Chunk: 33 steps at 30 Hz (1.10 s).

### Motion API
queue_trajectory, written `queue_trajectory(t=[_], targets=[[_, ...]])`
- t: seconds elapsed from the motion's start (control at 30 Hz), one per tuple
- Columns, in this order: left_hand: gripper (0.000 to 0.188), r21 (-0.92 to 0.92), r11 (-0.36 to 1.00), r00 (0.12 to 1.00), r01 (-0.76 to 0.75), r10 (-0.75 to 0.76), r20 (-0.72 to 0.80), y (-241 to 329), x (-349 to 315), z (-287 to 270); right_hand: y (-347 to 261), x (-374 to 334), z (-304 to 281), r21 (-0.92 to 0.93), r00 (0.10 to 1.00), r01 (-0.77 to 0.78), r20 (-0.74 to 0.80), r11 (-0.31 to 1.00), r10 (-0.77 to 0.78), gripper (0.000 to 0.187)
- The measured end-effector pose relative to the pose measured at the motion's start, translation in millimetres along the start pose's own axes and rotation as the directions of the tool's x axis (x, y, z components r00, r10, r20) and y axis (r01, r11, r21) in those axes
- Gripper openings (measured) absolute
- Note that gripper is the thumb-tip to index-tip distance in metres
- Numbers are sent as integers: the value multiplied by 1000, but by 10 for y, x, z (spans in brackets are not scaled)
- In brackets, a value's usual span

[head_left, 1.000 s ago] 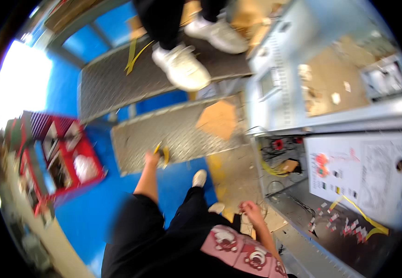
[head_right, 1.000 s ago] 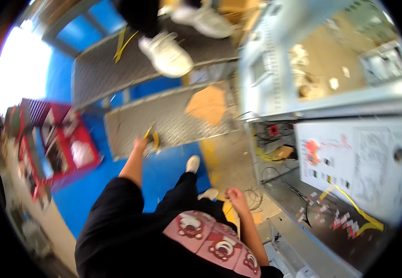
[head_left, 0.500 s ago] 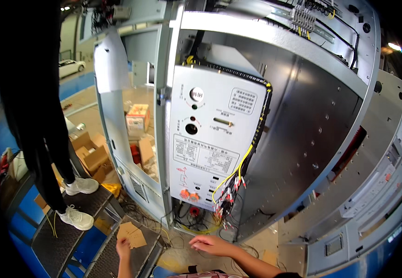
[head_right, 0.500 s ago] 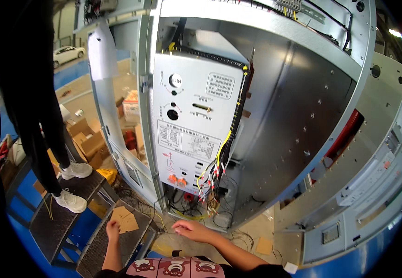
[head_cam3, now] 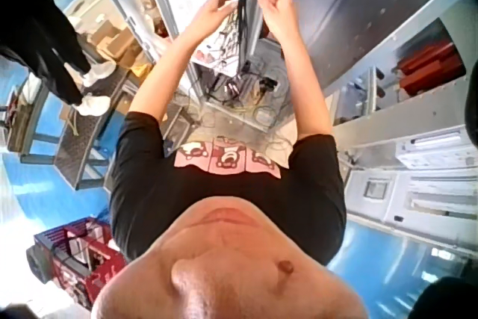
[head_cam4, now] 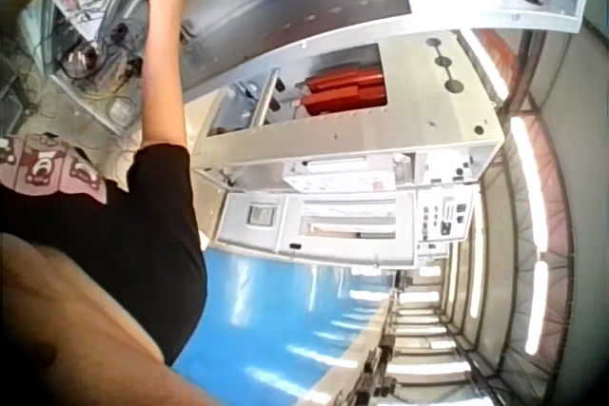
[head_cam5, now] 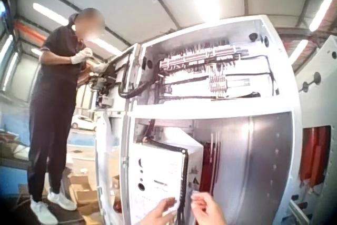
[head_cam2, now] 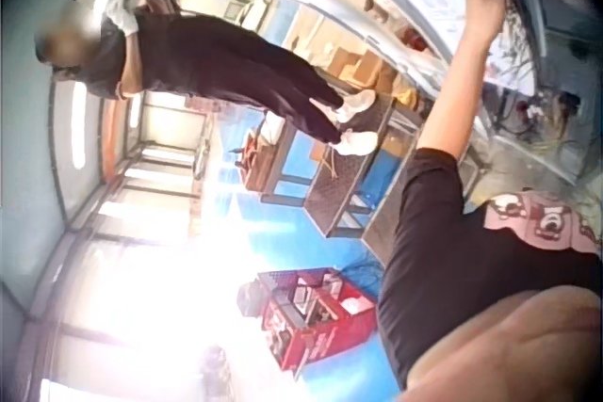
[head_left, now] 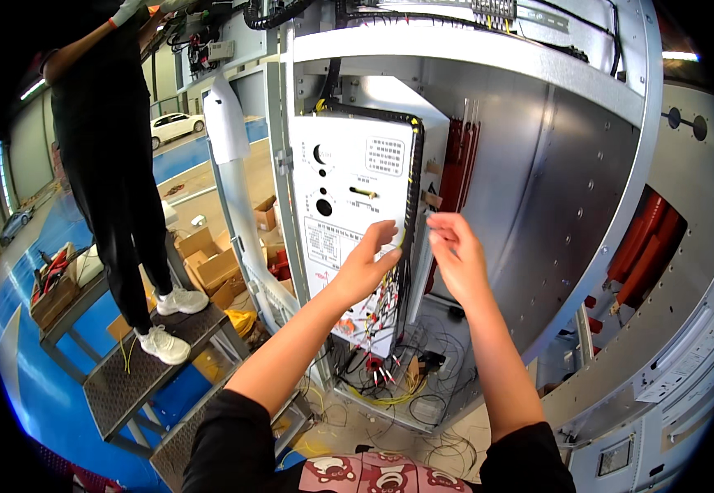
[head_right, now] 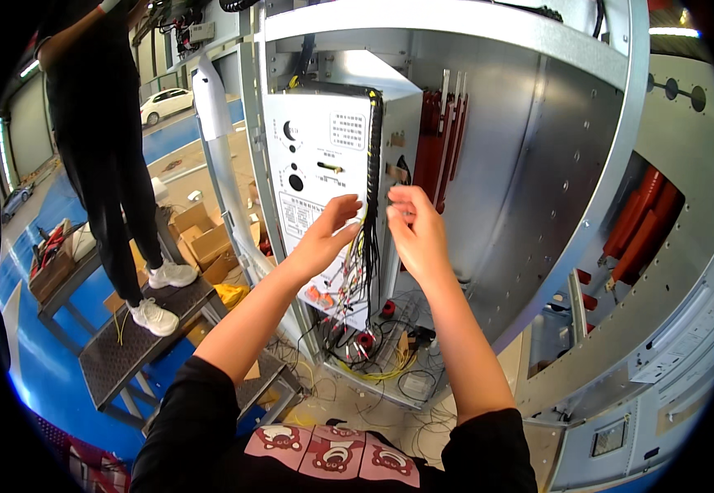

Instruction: The person retrieves a tool kit, selects a pair of pliers, and uses them to strip insulation from several wires inside an open electrical cabinet. The person then organizes the wires and secures them with cable ties.

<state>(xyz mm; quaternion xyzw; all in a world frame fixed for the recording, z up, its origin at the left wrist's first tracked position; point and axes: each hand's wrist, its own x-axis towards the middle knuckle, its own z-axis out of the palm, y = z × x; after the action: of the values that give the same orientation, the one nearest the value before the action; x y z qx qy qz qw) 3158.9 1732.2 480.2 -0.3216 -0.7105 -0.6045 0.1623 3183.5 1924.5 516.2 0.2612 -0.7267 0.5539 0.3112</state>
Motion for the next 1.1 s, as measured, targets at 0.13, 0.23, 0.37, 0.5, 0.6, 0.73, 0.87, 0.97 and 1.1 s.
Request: queue_trajectory(t=[0.13, 0.23, 0.37, 0.5, 0.6, 0.73, 0.87, 0.97, 1.1], targets=[[36, -16, 984, 982, 177, -178, -67, 71, -34, 249, 260, 22, 99, 41, 994, -90, 62, 995, 88, 31], [24, -43, 970, 958, 238, -242, -156, 271, -117, 178, 257, 33, 164, 357, 963, -234, 215, 904, 164, 23], [16, -77, 979, 962, 191, -202, -183, 550, -268, 50, -10, 17, 240, 416, 936, -270, 324, 868, 136, 16], [18, -51, 975, 963, 216, -221, -152, 677, -337, -181, -174, 47, 312, 462, 905, -324, 406, 826, 128, 17], [29, 115, 971, 968, 209, -188, -167, 766, -358, -231, -183, 26, 382, 483, 899, -354, 411, 801, 150, 17], [36, 450, 886, 988, 112, -52, -144, 747, -333, -271, -192, 30, 457, 500, 901, -386, 385, 775, 200, 16], [34, 561, 823, 995, 91, -52, -85, 741, -255, -313, -142, 67, 484, 351, 920, -332, 325, 876, 218, 17], [30, 544, 836, 997, 73, -75, -18, 747, -215, -367, -124, 67, 518, 298, 931, -312, 284, 902, 228, 19], [26, 429, 903, 997, 32, -56, 43, 574, -128, -461, -111, 39, 583, 201, 958, -241, 203, 949, 201, 16]])
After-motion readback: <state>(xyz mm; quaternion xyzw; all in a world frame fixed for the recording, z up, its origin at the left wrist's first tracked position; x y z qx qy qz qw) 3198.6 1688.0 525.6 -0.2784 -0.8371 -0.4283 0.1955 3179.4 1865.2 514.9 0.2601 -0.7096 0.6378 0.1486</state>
